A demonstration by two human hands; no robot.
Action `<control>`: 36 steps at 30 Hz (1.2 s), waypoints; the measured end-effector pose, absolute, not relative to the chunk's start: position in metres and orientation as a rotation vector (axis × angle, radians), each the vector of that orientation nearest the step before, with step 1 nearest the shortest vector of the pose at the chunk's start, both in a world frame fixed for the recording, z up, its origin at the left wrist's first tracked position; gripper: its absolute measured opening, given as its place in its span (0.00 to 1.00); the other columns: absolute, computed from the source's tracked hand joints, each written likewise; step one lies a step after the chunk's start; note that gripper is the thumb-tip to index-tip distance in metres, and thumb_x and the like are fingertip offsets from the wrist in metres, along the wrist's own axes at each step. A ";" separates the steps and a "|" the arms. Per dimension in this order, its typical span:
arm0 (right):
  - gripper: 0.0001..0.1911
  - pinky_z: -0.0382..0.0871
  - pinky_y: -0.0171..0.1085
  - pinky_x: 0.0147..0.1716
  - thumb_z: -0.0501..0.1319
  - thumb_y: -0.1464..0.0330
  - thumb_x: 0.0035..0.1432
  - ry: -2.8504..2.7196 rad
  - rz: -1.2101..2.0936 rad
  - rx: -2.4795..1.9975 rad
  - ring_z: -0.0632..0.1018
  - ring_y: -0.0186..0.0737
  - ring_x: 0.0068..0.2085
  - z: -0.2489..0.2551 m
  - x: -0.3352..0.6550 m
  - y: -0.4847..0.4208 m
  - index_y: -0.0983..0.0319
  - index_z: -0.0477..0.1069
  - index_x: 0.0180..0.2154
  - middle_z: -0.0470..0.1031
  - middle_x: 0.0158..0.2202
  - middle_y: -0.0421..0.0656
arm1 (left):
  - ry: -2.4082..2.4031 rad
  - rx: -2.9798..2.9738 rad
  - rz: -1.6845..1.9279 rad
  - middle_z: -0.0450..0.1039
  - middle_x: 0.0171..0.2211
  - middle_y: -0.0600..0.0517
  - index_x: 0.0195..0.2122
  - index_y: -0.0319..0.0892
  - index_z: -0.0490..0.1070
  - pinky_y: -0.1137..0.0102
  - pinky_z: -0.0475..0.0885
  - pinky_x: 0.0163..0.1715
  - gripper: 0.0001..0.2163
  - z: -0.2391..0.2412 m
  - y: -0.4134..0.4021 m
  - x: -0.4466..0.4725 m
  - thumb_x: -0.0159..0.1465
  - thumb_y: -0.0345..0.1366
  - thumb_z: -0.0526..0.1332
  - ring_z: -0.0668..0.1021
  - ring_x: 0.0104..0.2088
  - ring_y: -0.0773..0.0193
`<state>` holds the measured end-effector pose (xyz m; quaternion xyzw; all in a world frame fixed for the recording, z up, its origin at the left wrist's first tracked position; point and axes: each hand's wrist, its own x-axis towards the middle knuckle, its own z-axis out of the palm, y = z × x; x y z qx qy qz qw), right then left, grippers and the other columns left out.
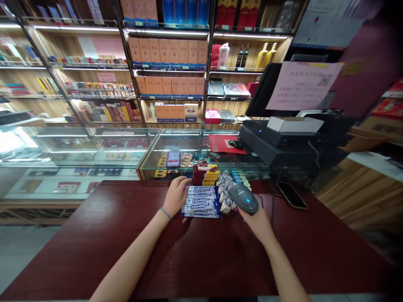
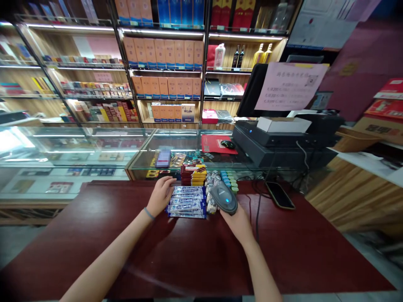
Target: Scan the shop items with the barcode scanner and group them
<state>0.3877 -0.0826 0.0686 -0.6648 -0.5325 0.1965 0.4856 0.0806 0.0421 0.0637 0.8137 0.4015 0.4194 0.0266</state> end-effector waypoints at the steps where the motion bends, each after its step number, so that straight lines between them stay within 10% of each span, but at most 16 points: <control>1: 0.21 0.77 0.45 0.41 0.65 0.58 0.53 -1.309 0.475 -1.627 0.83 0.55 0.43 0.071 0.388 -0.082 0.65 0.78 0.45 0.84 0.37 0.51 | 1.235 2.590 1.270 0.70 0.58 0.41 0.58 0.43 0.70 0.54 0.68 0.61 0.17 0.070 0.046 0.091 0.70 0.32 0.54 0.71 0.60 0.53; 6: 0.20 0.76 0.43 0.37 0.65 0.59 0.54 -1.343 0.460 -1.614 0.83 0.54 0.40 0.080 0.392 -0.079 0.65 0.78 0.44 0.83 0.32 0.49 | 1.219 2.722 1.109 0.57 0.69 0.42 0.64 0.45 0.65 0.47 0.54 0.69 0.23 0.092 0.068 0.139 0.67 0.30 0.57 0.58 0.71 0.46; 12: 0.20 0.77 0.43 0.35 0.64 0.58 0.55 -1.351 0.439 -1.543 0.83 0.53 0.39 0.083 0.390 -0.080 0.64 0.77 0.44 0.83 0.31 0.48 | 1.008 2.379 1.232 0.69 0.62 0.41 0.55 0.47 0.74 0.45 0.47 0.70 0.18 0.091 0.092 0.170 0.63 0.32 0.62 0.63 0.68 0.44; 36: 0.22 0.77 0.48 0.46 0.69 0.56 0.52 -1.334 0.482 -1.304 0.83 0.52 0.44 0.105 0.353 -0.055 0.64 0.79 0.43 0.84 0.42 0.51 | 0.998 1.228 1.723 0.78 0.44 0.47 0.46 0.42 0.73 0.65 0.73 0.49 0.13 0.100 0.062 0.114 0.69 0.44 0.58 0.79 0.45 0.58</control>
